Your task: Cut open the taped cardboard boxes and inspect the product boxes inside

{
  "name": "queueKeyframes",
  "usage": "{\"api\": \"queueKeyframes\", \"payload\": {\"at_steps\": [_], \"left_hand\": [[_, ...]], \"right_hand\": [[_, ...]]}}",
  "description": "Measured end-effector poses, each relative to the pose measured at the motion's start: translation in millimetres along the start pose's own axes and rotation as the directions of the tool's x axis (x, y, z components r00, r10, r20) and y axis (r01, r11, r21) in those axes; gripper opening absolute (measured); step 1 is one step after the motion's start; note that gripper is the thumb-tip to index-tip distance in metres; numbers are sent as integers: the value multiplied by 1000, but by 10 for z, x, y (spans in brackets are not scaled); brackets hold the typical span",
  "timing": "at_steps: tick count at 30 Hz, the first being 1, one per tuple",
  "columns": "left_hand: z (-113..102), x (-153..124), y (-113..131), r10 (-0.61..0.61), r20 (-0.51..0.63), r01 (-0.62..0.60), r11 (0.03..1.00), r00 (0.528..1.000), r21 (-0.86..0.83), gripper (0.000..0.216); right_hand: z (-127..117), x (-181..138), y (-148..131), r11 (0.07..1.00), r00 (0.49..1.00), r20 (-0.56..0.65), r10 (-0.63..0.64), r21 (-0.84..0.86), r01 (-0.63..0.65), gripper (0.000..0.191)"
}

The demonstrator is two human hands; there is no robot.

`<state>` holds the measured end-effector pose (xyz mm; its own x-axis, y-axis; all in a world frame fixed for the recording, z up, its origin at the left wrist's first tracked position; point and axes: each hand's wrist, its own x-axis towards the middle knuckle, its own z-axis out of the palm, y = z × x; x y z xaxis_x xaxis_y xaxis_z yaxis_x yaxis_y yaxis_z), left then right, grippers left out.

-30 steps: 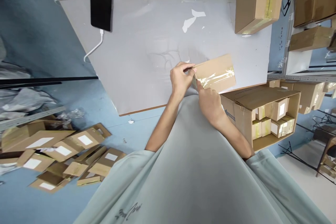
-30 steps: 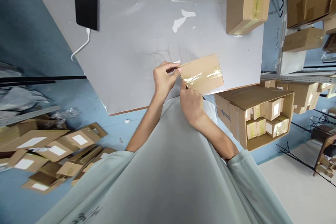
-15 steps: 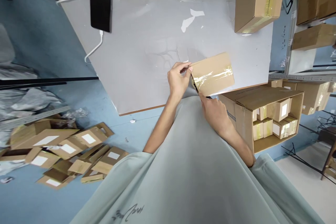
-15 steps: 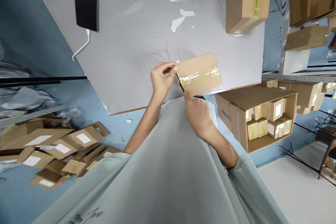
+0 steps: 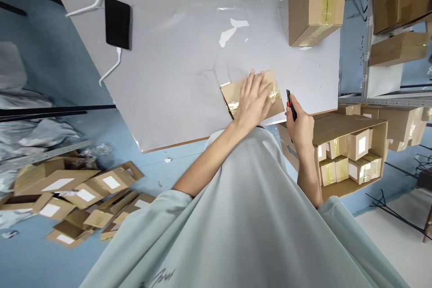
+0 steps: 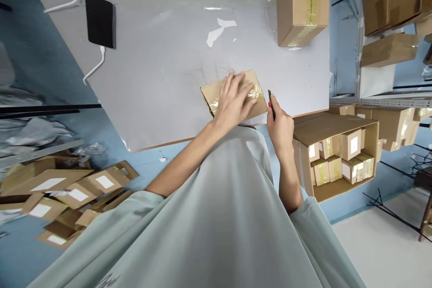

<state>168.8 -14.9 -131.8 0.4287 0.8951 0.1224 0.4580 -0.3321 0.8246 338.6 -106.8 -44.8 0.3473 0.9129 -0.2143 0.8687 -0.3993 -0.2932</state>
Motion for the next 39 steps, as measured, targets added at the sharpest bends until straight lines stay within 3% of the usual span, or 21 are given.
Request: {"api": "queueKeyframes", "payload": {"at_steps": [3, 5, 10, 14, 19, 25, 33, 39], "left_hand": [[225, 26, -59, 26, 23, -28, 995, 999, 98, 67], [247, 10, -127, 36, 33, -41, 985, 999, 169, 71], [28, -42, -251, 63, 89, -85, 962, 994, 259, 66], [-101, -89, -274, 56, 121, -88, 957, 991, 275, 58], [-60, -120, -247, 40, 107, -66, 965, 993, 255, 51], [-42, -68, -242, 31, 89, -50, 975, 996, 219, 49], [-28, -88, -239, 41, 90, -59, 977, 995, 204, 48], [24, -138, -235, 54, 71, -66, 983, 996, 172, 53]], "right_hand": [[154, 201, 149, 999, 999, -2, -48, 24, 48, 58], [285, 308, 218, 994, 997, 16, -79, 71, 78, 58], [572, 330, 226, 967, 989, 48, -140, 219, 126, 60], [640, 243, 180, 948, 983, 73, -170, 284, 143, 60], [507, 234, 160, 925, 977, 41, -210, 331, 185, 61], [369, 286, 51, 946, 960, 133, -245, 249, 207, 61], [134, 268, -207, 988, 949, 283, -137, -26, 150, 62], [-89, 351, -567, 953, 917, 399, -19, -271, 138, 64]]}}
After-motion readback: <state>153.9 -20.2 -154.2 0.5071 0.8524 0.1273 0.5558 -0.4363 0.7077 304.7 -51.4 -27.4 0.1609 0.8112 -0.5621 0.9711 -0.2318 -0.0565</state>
